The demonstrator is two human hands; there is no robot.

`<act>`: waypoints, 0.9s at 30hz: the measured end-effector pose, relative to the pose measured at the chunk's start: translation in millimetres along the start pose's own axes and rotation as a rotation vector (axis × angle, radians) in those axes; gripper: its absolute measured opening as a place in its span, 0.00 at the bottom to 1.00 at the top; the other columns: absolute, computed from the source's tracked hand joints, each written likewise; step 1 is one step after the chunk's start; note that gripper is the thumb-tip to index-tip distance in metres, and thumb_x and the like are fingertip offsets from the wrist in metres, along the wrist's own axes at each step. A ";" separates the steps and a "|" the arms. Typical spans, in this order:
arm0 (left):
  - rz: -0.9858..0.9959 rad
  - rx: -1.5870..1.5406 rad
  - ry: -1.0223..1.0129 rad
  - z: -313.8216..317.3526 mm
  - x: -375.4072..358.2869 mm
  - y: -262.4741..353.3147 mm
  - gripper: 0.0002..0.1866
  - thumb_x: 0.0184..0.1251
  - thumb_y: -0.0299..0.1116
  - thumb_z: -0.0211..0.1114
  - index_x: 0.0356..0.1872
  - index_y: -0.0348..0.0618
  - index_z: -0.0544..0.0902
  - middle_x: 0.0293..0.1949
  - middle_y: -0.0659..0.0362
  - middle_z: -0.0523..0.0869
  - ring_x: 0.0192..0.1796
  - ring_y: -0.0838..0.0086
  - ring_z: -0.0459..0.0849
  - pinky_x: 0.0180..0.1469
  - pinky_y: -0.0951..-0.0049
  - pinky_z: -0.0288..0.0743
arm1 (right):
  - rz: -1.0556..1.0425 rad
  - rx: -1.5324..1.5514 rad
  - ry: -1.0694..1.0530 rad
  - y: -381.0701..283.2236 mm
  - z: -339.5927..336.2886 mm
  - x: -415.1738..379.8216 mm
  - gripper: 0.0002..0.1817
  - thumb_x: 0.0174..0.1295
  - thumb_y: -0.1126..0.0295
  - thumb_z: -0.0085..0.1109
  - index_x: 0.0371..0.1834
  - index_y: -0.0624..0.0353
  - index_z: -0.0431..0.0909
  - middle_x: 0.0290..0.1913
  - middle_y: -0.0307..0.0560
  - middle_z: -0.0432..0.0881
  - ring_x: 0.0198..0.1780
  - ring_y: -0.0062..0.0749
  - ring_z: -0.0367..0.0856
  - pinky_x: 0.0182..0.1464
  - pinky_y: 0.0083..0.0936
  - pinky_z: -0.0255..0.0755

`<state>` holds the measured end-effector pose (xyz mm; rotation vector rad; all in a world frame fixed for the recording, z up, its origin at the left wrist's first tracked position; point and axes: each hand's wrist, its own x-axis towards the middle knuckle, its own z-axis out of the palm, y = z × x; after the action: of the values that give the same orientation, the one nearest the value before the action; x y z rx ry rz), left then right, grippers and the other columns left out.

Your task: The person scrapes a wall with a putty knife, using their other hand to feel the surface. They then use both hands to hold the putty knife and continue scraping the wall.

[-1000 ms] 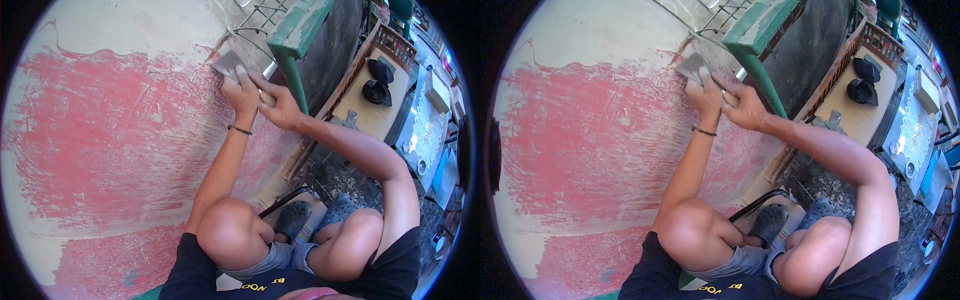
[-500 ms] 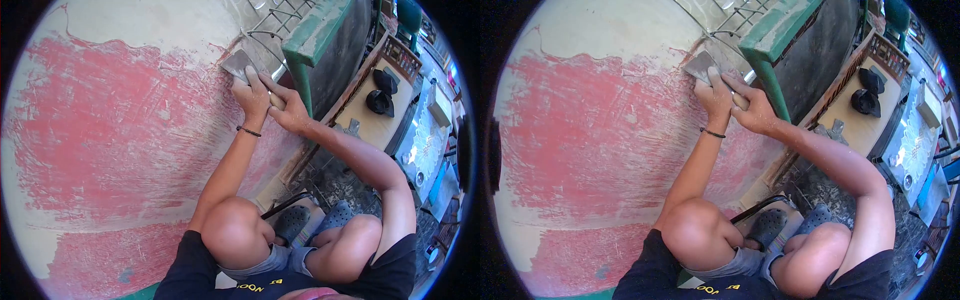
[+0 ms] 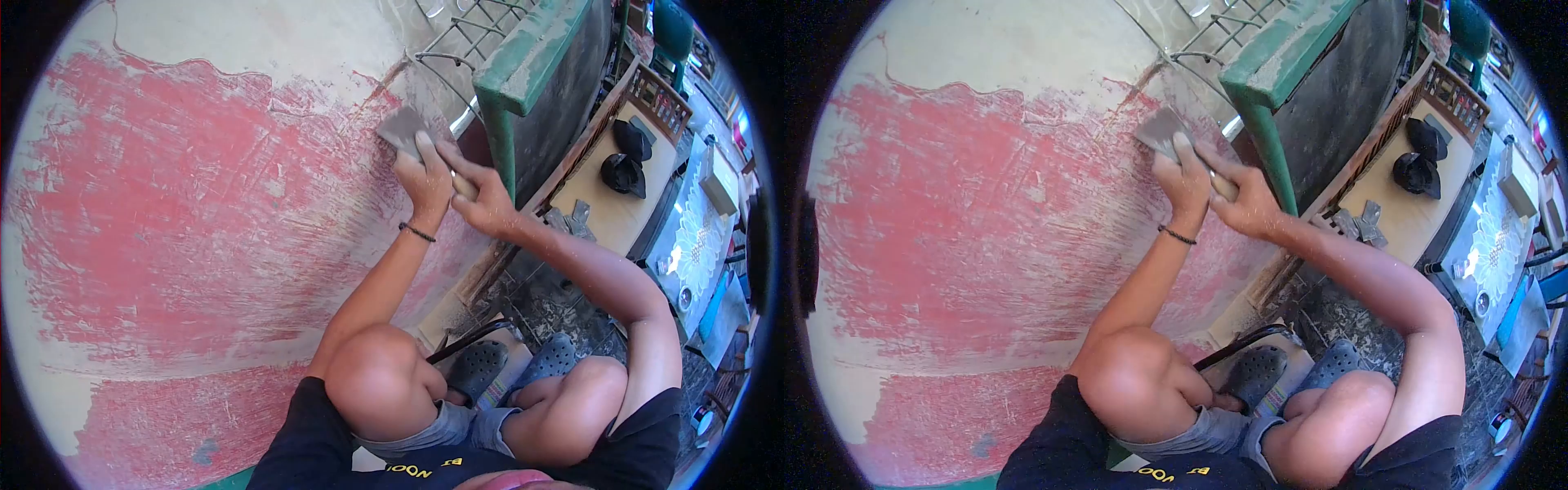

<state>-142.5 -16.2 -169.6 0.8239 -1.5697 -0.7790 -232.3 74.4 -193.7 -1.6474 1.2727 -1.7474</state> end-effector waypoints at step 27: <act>-0.007 0.009 -0.011 -5.1 10.2 27.0 0.21 0.81 0.39 0.59 0.37 0.25 0.81 0.32 0.50 0.90 0.35 0.66 0.88 0.39 0.60 0.78 | 0.036 0.017 0.032 -26.9 -3.1 9.9 0.35 0.61 0.75 0.59 0.76 0.63 0.72 0.69 0.65 0.80 0.73 0.41 0.78 0.74 0.32 0.68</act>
<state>-141.1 -10.6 -140.9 0.8335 -1.5823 -0.7833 -229.8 80.7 -165.8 -1.5835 1.2908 -1.7650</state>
